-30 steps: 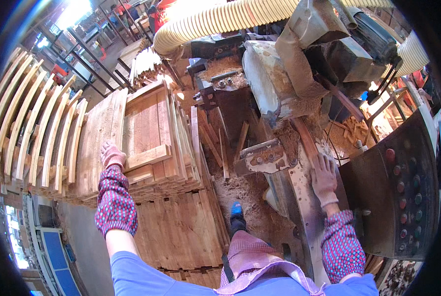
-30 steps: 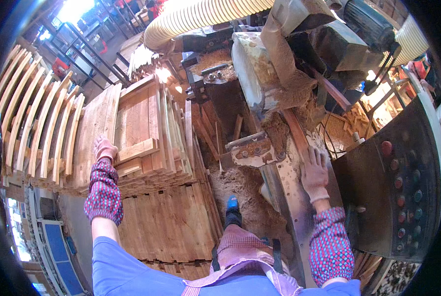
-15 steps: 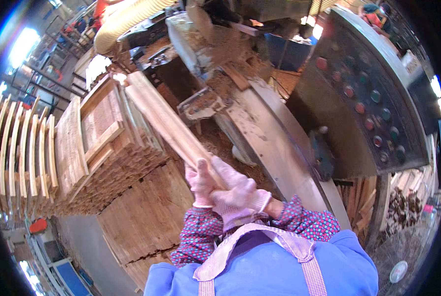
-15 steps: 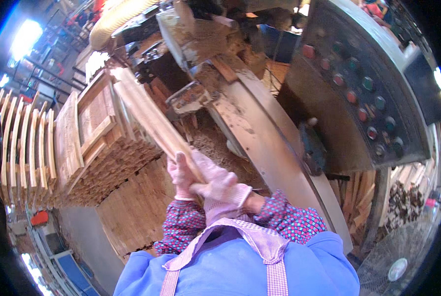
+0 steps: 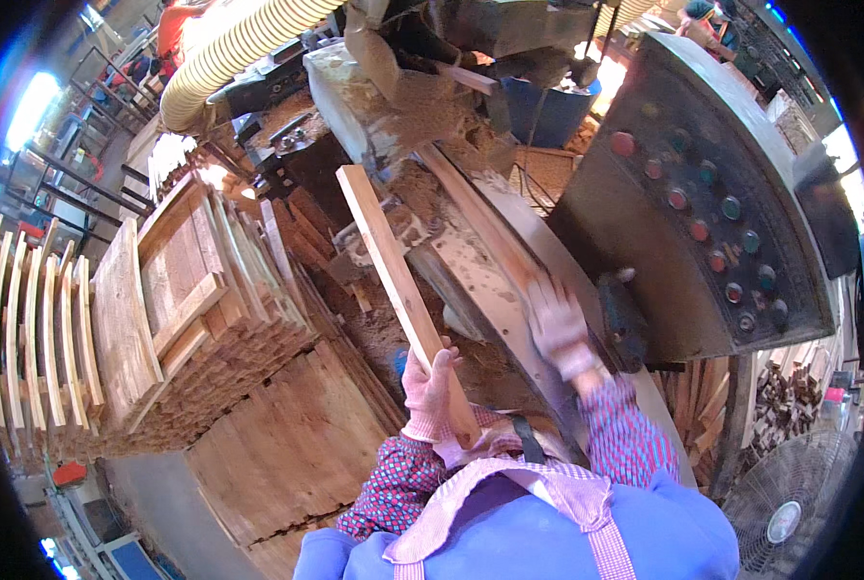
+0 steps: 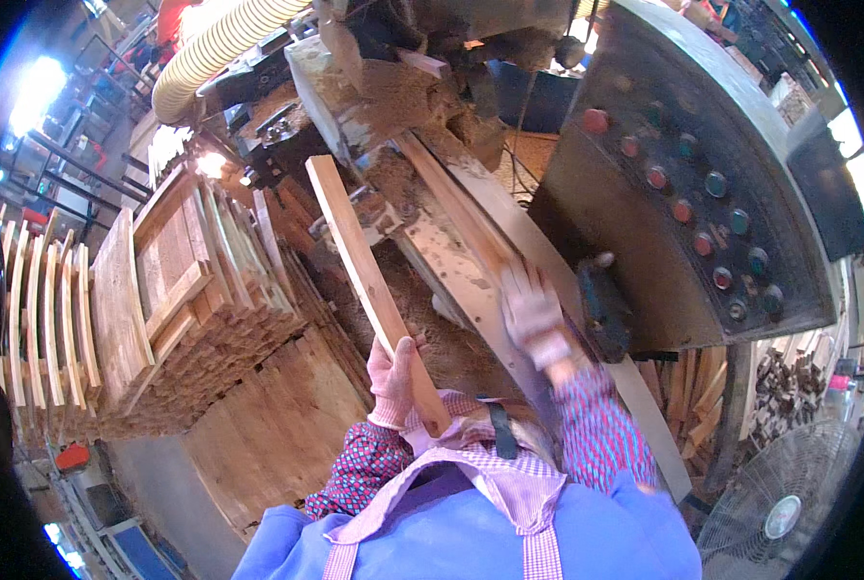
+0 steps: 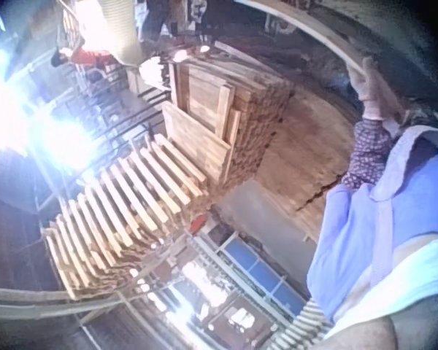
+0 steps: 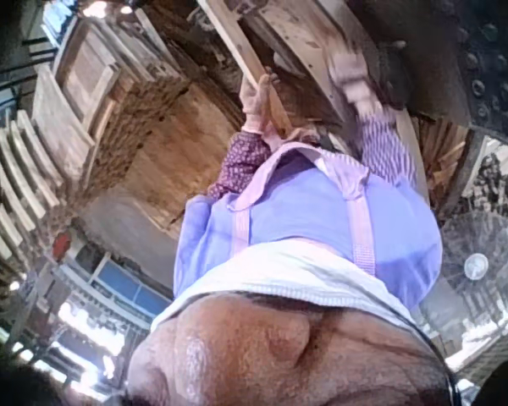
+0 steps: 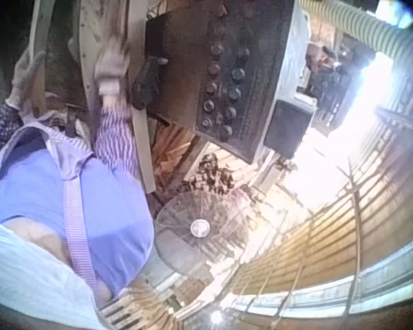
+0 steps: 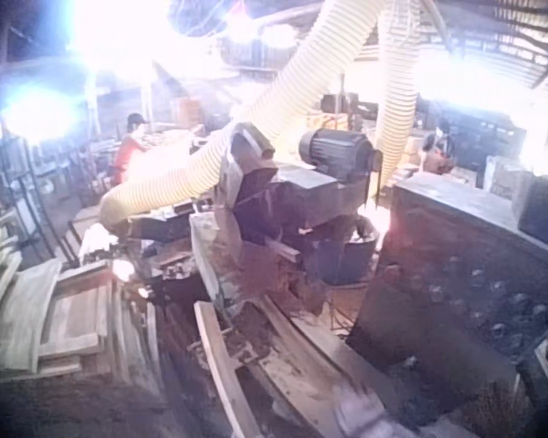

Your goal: The person picks up wooden strips from a stack on a pallet and feeds them one by one into an industrial processing machine.

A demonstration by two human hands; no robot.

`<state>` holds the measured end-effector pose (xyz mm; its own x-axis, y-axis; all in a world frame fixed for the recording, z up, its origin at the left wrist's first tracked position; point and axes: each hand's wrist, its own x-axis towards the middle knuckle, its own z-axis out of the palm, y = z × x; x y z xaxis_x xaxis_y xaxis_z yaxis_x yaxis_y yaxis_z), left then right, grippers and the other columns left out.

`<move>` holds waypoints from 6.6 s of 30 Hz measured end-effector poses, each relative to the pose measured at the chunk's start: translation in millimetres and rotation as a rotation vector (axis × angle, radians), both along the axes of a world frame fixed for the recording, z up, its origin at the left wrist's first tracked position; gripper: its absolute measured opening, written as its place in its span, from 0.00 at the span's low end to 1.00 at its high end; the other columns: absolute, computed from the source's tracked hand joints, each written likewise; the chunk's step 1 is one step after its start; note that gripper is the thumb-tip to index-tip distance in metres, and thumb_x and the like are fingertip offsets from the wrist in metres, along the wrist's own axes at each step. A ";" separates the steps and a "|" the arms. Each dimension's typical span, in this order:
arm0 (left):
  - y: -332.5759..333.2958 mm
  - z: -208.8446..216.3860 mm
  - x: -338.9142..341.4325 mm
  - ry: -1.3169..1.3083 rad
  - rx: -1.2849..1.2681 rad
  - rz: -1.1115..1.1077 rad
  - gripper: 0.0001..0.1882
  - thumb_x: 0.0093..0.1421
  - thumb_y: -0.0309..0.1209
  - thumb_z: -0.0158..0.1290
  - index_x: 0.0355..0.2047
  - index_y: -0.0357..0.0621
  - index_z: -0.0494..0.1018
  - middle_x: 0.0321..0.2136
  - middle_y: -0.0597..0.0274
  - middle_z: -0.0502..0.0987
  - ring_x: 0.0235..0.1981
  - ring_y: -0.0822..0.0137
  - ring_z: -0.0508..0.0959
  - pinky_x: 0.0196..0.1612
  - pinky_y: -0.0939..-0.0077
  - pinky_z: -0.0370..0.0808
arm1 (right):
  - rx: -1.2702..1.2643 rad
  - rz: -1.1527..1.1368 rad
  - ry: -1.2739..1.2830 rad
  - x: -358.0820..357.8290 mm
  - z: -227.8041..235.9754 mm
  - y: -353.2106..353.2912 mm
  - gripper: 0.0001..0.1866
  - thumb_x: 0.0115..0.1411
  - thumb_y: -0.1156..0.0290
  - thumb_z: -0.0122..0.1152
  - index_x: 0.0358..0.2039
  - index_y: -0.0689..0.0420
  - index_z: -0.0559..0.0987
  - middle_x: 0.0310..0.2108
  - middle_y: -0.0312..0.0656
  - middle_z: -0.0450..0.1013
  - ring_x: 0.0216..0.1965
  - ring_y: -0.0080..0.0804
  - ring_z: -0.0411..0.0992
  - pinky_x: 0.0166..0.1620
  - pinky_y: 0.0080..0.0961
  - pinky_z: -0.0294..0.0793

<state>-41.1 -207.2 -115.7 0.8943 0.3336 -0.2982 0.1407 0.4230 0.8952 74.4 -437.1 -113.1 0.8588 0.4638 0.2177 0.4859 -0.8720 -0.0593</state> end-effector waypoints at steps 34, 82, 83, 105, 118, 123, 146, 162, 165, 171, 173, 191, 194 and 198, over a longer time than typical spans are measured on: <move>546.2 117.7 84.6 1.422 1.725 0.140 0.56 0.51 0.58 0.60 0.71 0.43 0.46 0.72 0.50 0.46 0.73 0.53 0.45 0.72 0.58 0.44 | -0.071 0.061 -0.077 142.0 -40.2 35.0 0.24 0.66 0.65 0.47 0.63 0.55 0.68 0.63 0.48 0.64 0.65 0.54 0.58 0.68 0.45 0.54; -9.4 -12.9 45.9 -0.024 0.058 0.095 0.21 0.62 0.36 0.59 0.52 0.41 0.70 0.39 0.63 0.76 0.39 0.71 0.75 0.43 0.71 0.75 | 0.497 0.397 0.833 -8.6 50.9 84.0 0.54 0.55 0.57 0.69 0.71 0.60 0.46 0.62 0.59 0.63 0.61 0.52 0.66 0.59 0.38 0.69; -10.0 -8.2 47.1 -0.090 0.281 -0.124 0.25 0.61 0.39 0.60 0.54 0.40 0.68 0.45 0.57 0.74 0.45 0.65 0.74 0.50 0.66 0.72 | 0.567 0.189 0.836 -36.8 55.9 69.6 0.55 0.53 0.58 0.70 0.71 0.61 0.44 0.62 0.63 0.61 0.61 0.56 0.65 0.60 0.40 0.67; 602.6 97.0 49.7 1.582 1.669 0.339 0.43 0.52 0.39 0.60 0.66 0.44 0.56 0.66 0.56 0.59 0.69 0.57 0.57 0.66 0.59 0.60 | -0.064 0.050 -0.005 154.2 -32.0 61.9 0.26 0.66 0.68 0.47 0.64 0.55 0.66 0.66 0.49 0.60 0.66 0.54 0.56 0.68 0.44 0.55; 250.9 84.2 -14.0 -0.082 0.133 0.367 0.21 0.49 0.38 0.66 0.40 0.40 0.76 0.32 0.66 0.79 0.30 0.71 0.78 0.36 0.75 0.77 | 1.109 0.252 1.235 -25.8 61.0 203.7 0.38 0.59 0.70 0.67 0.66 0.64 0.61 0.61 0.48 0.67 0.57 0.33 0.69 0.60 0.31 0.69; 44.1 31.0 -9.9 -0.089 -0.098 0.320 0.26 0.57 0.35 0.64 0.52 0.38 0.70 0.42 0.62 0.78 0.39 0.69 0.79 0.43 0.71 0.78 | 0.892 0.310 0.911 -100.3 72.7 147.8 0.57 0.49 0.65 0.74 0.70 0.64 0.46 0.66 0.64 0.56 0.65 0.50 0.61 0.63 0.31 0.64; 20.8 10.4 6.3 -0.051 -0.021 0.177 0.14 0.64 0.32 0.57 0.47 0.39 0.73 0.36 0.65 0.79 0.33 0.75 0.76 0.39 0.79 0.74 | 0.470 0.041 -0.124 138.5 -4.6 93.1 0.20 0.60 0.67 0.54 0.52 0.61 0.74 0.53 0.54 0.71 0.54 0.53 0.69 0.58 0.42 0.67; 397.2 62.1 28.7 0.190 2.087 0.339 0.34 0.56 0.46 0.57 0.54 0.28 0.70 0.54 0.39 0.72 0.59 0.46 0.69 0.62 0.59 0.67 | 0.267 -0.307 0.389 -201.1 -24.8 -115.1 0.33 0.61 0.70 0.58 0.65 0.64 0.62 0.64 0.61 0.60 0.63 0.59 0.61 0.66 0.44 0.59; 504.8 92.2 18.1 1.062 1.934 0.200 0.49 0.56 0.56 0.55 0.66 0.34 0.54 0.67 0.41 0.56 0.69 0.49 0.55 0.70 0.59 0.51 | 0.044 -0.072 0.068 -110.2 -16.2 -67.0 0.27 0.66 0.67 0.52 0.63 0.66 0.65 0.63 0.63 0.59 0.63 0.66 0.59 0.66 0.51 0.56; 606.3 114.3 19.2 1.382 1.681 0.282 0.52 0.54 0.54 0.59 0.70 0.43 0.47 0.71 0.52 0.49 0.72 0.55 0.49 0.70 0.55 0.50 | -0.054 -0.046 0.024 110.6 -34.2 25.2 0.26 0.65 0.69 0.48 0.63 0.60 0.67 0.67 0.55 0.57 0.68 0.55 0.53 0.70 0.45 0.51; 616.7 115.8 16.9 1.497 1.575 0.239 0.53 0.53 0.51 0.61 0.70 0.42 0.47 0.71 0.51 0.49 0.71 0.55 0.50 0.70 0.55 0.51 | -0.008 0.034 -0.024 151.0 -39.7 49.8 0.25 0.66 0.69 0.48 0.63 0.59 0.67 0.66 0.52 0.60 0.68 0.53 0.55 0.69 0.45 0.51; 133.2 84.2 -22.2 -0.077 -0.073 0.290 0.21 0.57 0.37 0.64 0.47 0.41 0.73 0.37 0.63 0.78 0.35 0.69 0.79 0.40 0.72 0.79 | 0.989 0.423 1.067 -87.2 105.1 200.2 0.46 0.53 0.74 0.66 0.70 0.58 0.54 0.59 0.55 0.66 0.57 0.37 0.69 0.56 0.28 0.71; 58.5 54.8 -23.8 -0.114 -0.136 0.305 0.30 0.59 0.50 0.61 0.53 0.42 0.70 0.40 0.66 0.76 0.38 0.74 0.76 0.41 0.75 0.77 | 0.979 0.326 0.911 -114.6 88.7 152.3 0.45 0.53 0.72 0.65 0.68 0.65 0.55 0.59 0.59 0.67 0.57 0.42 0.70 0.58 0.31 0.69; 22.6 24.7 -14.7 -0.060 -0.073 0.282 0.25 0.65 0.46 0.56 0.55 0.42 0.69 0.42 0.63 0.78 0.39 0.71 0.78 0.43 0.74 0.77 | 0.633 -0.002 0.695 -143.3 78.8 29.6 0.44 0.52 0.68 0.65 0.67 0.67 0.58 0.57 0.63 0.68 0.54 0.51 0.72 0.59 0.35 0.69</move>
